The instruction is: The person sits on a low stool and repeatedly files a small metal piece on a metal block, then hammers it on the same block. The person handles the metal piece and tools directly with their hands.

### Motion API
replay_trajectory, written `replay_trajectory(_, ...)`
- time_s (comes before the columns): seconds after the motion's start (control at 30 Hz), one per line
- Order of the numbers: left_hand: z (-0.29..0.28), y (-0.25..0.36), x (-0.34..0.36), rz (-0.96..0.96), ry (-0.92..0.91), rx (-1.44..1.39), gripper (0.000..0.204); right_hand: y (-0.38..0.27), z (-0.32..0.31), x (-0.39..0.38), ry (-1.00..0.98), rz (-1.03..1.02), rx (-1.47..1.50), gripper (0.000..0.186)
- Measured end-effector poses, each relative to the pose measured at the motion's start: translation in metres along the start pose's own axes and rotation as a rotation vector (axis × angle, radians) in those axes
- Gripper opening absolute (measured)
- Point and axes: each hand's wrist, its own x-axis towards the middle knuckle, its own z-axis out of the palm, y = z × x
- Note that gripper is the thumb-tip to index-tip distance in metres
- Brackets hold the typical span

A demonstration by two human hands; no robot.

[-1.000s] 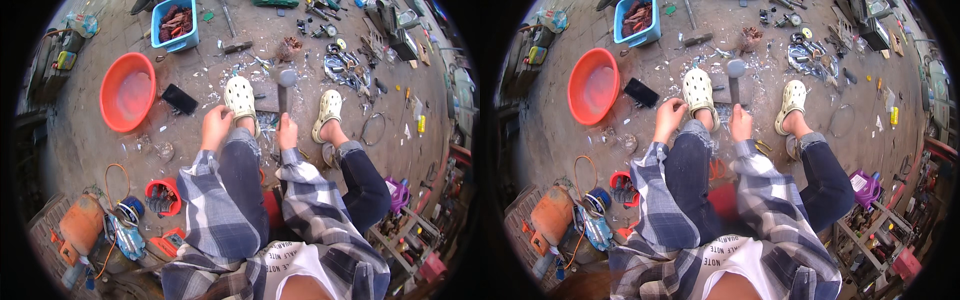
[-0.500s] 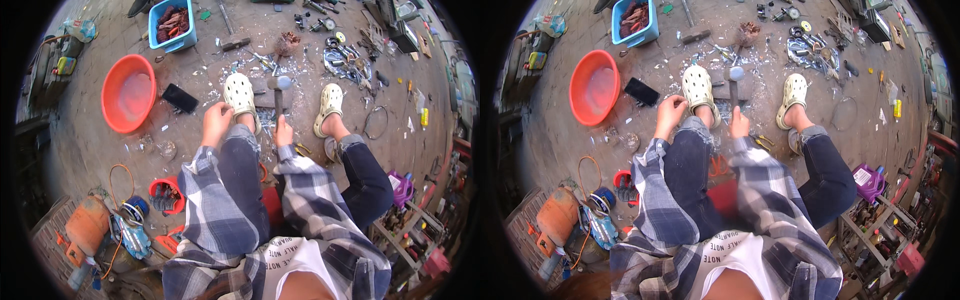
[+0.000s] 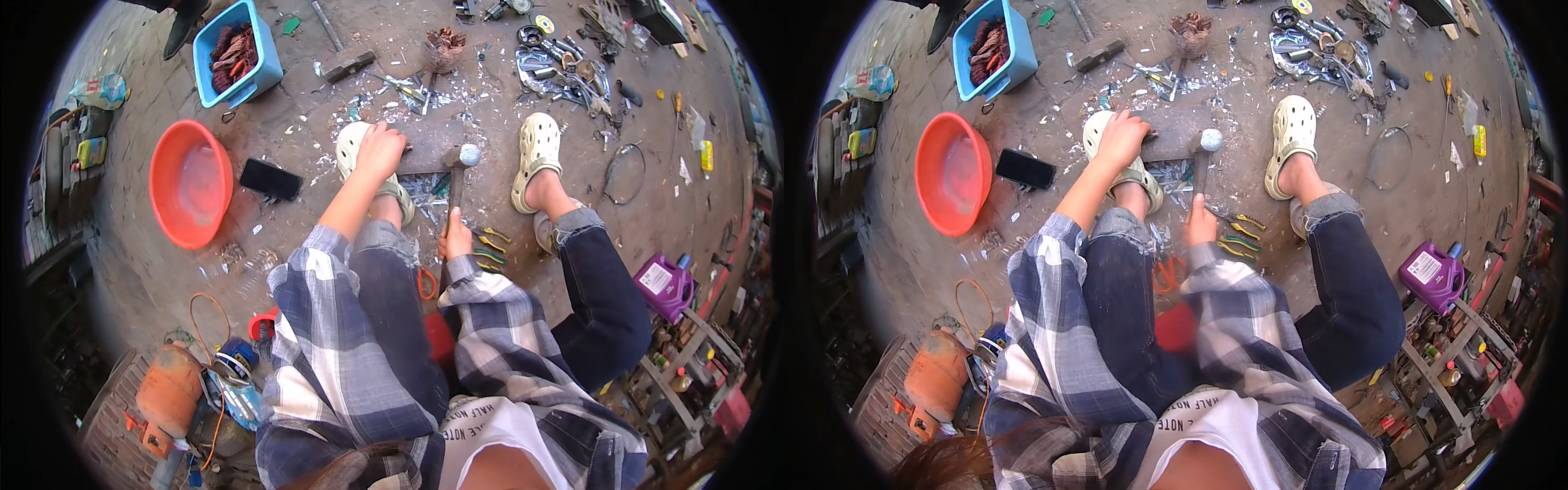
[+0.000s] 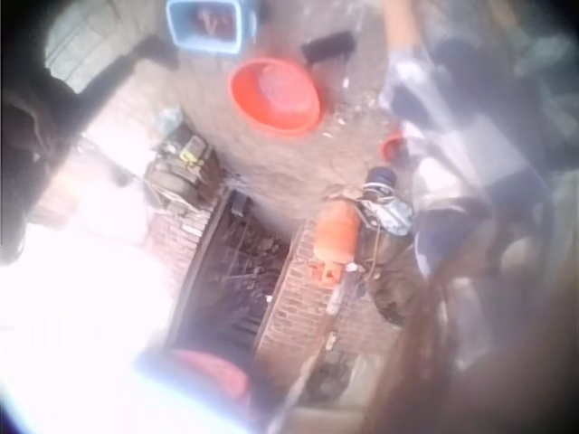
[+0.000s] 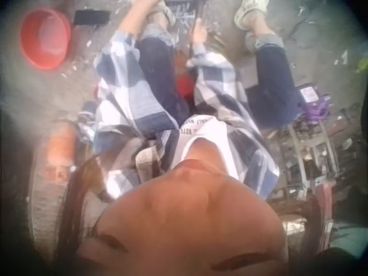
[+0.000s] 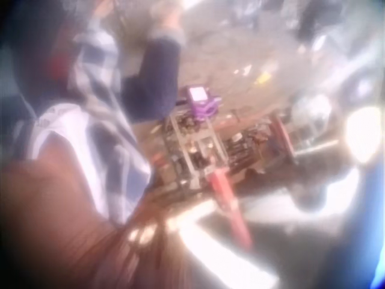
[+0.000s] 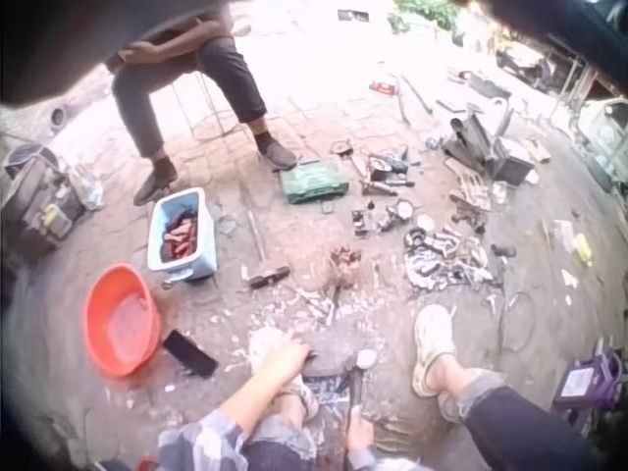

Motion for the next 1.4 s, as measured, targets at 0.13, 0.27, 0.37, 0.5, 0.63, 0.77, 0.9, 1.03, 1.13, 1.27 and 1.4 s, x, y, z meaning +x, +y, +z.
replay_trajectory(0.13,-0.002,-0.002,0.015,-0.016,-0.072,-0.012,0.023,0.004,0.003,-0.001,-0.005,-0.004,0.016,0.06)
replay_trajectory(0.27,0.008,-0.003,0.008,-0.067,0.131,-0.113,0.02,-0.001,0.005,-0.007,-0.031,-0.008,0.035,0.058)
replay_trajectory(0.37,-0.002,0.003,0.017,-0.069,-0.041,-0.137,0.019,-0.001,0.002,-0.004,-0.024,-0.019,0.017,0.057)
replay_trajectory(0.5,0.003,-0.004,0.019,-0.049,-0.152,-0.127,0.018,-0.007,0.002,-0.009,-0.029,0.016,-0.033,0.06)
replay_trajectory(0.63,0.006,-0.001,0.024,-0.043,-0.127,-0.137,0.014,-0.005,0.002,-0.008,-0.004,-0.089,-0.038,0.058)
replay_trajectory(0.77,0.007,0.0,0.023,-0.032,-0.069,-0.145,0.012,-0.003,0.003,-0.007,-0.009,-0.064,-0.017,0.058)
replay_trajectory(0.9,0.009,-0.001,0.019,-0.04,-0.034,-0.161,0.013,-0.005,0.005,-0.01,-0.023,-0.032,0.016,0.058)
replay_trajectory(1.03,0.006,0.0,0.02,-0.045,-0.04,-0.16,0.012,-0.006,0.005,-0.01,-0.009,-0.034,0.014,0.058)
replay_trajectory(1.13,0.008,-0.002,0.022,-0.07,-0.061,-0.165,0.012,-0.005,0.006,-0.01,-0.015,-0.031,0.025,0.057)
replay_trajectory(1.27,0.014,-0.004,0.018,-0.045,-0.015,-0.128,0.011,-0.003,0.006,-0.009,-0.014,-0.028,0.029,0.057)
replay_trajectory(1.4,0.013,-0.001,0.014,-0.019,0.003,-0.103,0.01,0.001,0.007,-0.008,-0.011,-0.028,0.027,0.057)
